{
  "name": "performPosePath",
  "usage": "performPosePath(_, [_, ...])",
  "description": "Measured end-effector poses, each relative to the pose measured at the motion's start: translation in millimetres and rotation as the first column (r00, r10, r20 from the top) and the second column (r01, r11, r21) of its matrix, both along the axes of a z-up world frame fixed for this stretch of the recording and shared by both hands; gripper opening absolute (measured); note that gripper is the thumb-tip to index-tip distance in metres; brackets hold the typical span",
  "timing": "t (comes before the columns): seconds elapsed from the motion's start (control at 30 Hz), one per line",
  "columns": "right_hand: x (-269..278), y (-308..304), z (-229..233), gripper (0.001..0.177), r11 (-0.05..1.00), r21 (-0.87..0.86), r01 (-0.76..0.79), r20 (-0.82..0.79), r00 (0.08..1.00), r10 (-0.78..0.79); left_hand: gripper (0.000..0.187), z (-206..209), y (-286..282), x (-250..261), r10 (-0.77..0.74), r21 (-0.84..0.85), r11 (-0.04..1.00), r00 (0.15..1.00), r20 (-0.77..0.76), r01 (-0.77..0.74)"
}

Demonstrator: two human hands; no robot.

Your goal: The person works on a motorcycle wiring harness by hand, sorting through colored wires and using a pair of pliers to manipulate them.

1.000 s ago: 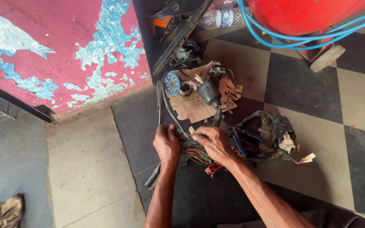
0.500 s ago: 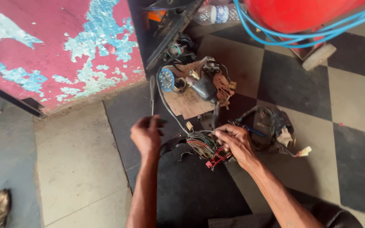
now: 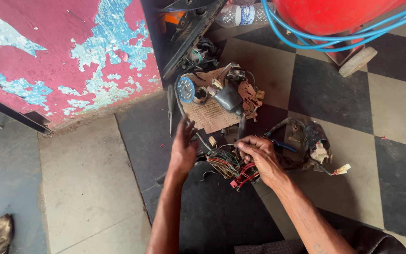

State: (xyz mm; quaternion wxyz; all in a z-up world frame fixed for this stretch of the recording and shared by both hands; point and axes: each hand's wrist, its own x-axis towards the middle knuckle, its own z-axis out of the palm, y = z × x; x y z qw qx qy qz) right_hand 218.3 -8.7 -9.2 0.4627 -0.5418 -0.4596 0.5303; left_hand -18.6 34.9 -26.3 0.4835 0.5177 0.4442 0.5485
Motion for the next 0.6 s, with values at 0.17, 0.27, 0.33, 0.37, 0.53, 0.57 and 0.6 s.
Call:
performPosePath(0.17, [-2,2,-1,0.017,0.999,-0.016,0.039,-0.028,0.999,-0.04,0.063,23,-14,4,-0.324,-0.338,0.929,0.777,-0.539,0.152])
performPosePath(0.27, [-3,9,-6,0.018,0.999,-0.019,0.048,-0.015,0.999,-0.048,0.062,22,-15,5,-0.356,-0.302,0.931,0.685,-0.635,0.204])
performPosePath(0.33, [-3,11,-10,0.018,0.998,-0.008,0.057,-0.019,0.998,-0.057,0.057,18,-13,7,-0.353,-0.295,0.932,0.71,-0.609,0.21])
performPosePath(0.37, [-4,12,-12,0.017,0.998,0.001,0.064,-0.031,0.997,-0.064,0.053,16,-14,8,-0.331,-0.26,0.942,0.721,-0.608,0.213])
performPosePath(0.53, [-4,14,-2,0.029,0.985,0.142,-0.095,0.402,0.915,0.03,0.039,11,-15,14,-0.279,-0.223,0.958,0.769,-0.575,0.181])
performPosePath(0.57, [-4,14,5,0.04,0.916,0.309,-0.256,0.531,0.845,0.057,0.037,13,-15,15,-0.292,-0.239,0.954,0.757,-0.584,0.183])
performPosePath(0.6, [-4,14,12,0.052,0.795,0.432,-0.426,0.653,0.756,0.051,0.036,16,-15,15,-0.304,-0.255,0.949,0.745,-0.593,0.185])
